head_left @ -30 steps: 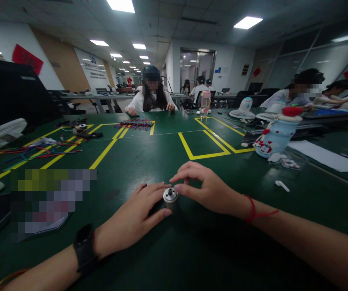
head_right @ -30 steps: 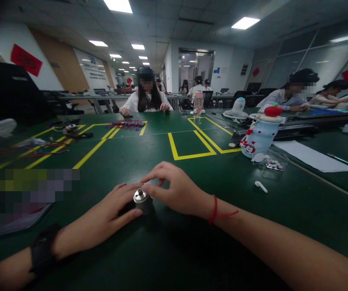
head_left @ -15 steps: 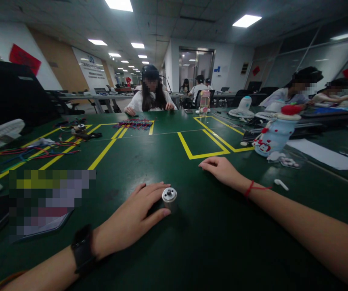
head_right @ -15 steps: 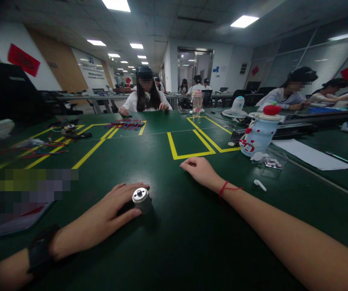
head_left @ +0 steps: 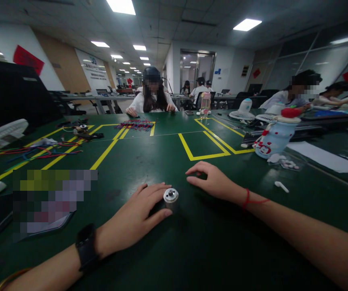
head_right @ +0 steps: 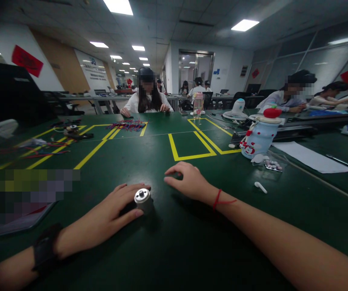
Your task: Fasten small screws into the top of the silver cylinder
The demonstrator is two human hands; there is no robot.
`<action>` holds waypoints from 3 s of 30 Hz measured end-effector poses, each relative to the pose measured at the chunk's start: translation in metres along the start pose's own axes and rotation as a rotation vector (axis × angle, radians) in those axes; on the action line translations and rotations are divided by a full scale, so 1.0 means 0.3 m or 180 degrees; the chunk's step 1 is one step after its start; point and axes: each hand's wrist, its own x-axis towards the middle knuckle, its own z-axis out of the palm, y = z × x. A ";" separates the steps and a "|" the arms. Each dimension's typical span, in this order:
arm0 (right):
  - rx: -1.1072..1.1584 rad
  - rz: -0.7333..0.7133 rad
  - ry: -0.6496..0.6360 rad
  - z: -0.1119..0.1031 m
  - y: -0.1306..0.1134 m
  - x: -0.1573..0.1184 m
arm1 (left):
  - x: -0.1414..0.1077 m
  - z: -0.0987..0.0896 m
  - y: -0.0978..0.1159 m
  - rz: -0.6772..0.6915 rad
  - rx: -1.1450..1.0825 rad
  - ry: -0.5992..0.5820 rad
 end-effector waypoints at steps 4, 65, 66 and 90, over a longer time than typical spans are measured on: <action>0.0359 -0.0733 -0.0056 0.046 -0.146 -0.035 | 0.003 0.002 0.002 0.0065 0.0031 0.0056; 0.0798 -0.0543 -0.0010 0.027 -0.154 -0.028 | 0.003 0.000 0.005 0.0091 0.0038 0.0108; 0.0838 -0.0430 0.0073 0.017 -0.129 -0.019 | 0.003 -0.002 0.005 0.0079 0.0035 0.0096; 0.0599 -0.0088 -0.0279 0.019 -0.053 -0.021 | -0.001 0.000 0.004 0.0055 -0.0016 0.0055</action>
